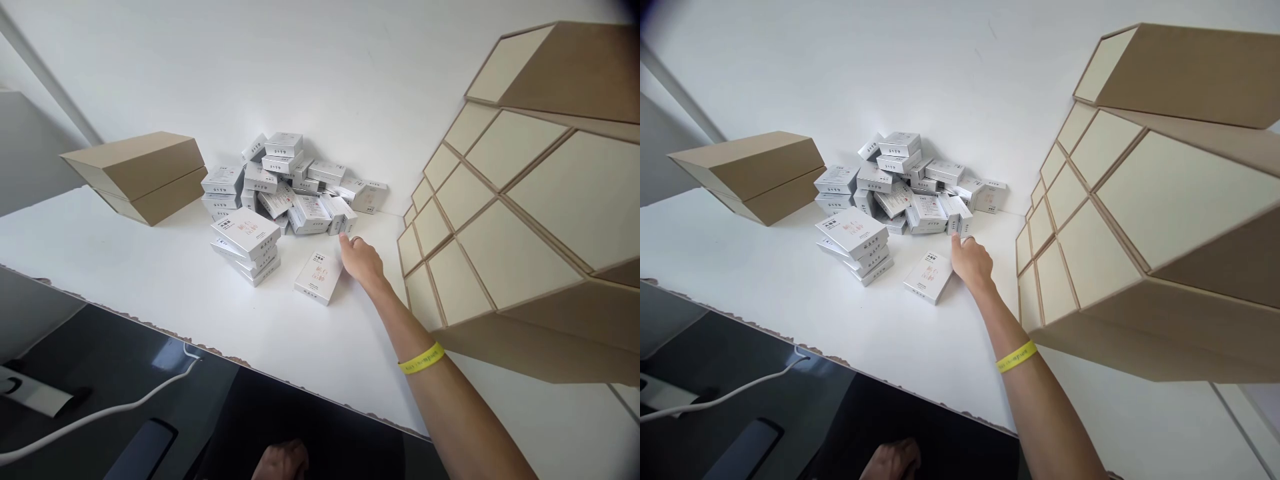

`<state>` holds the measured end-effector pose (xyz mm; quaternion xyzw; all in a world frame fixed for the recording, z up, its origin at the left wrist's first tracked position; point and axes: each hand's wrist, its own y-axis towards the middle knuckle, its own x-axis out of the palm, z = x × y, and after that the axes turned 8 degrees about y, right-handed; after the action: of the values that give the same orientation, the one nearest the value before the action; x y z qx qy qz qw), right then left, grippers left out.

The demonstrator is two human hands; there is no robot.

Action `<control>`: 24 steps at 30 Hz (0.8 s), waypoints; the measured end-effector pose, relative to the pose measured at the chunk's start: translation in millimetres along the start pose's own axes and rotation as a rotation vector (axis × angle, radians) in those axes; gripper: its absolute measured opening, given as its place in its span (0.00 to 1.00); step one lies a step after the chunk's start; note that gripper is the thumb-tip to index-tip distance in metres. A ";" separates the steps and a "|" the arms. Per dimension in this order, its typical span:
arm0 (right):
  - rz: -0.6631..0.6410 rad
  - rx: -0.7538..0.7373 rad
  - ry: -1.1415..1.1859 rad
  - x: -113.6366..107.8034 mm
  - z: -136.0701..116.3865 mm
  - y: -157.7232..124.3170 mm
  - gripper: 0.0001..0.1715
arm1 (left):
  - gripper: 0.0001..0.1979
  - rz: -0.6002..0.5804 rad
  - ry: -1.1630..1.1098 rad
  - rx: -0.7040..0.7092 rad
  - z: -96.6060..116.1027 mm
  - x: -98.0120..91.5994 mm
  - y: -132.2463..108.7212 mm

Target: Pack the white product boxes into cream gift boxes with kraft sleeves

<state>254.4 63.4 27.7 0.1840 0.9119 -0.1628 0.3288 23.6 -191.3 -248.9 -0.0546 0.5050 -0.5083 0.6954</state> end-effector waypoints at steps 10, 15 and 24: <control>0.263 -0.191 0.042 16.3 -10.4 46.7 0.32 | 0.09 -0.015 -0.036 0.006 -0.9 -2.3 -3.8; 0.302 -0.214 -0.019 22.4 -16.6 61.2 0.29 | 0.13 -0.022 -0.081 -0.020 3.1 -4.2 1.2; 0.363 -0.247 -0.111 22.5 -26.2 55.7 0.26 | 0.16 0.031 -0.064 -0.004 6.9 -19.4 -17.2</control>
<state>248.7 128.5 22.2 0.2940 0.8574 0.0021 0.4223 18.2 -187.8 -222.9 -0.0641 0.4843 -0.4946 0.7188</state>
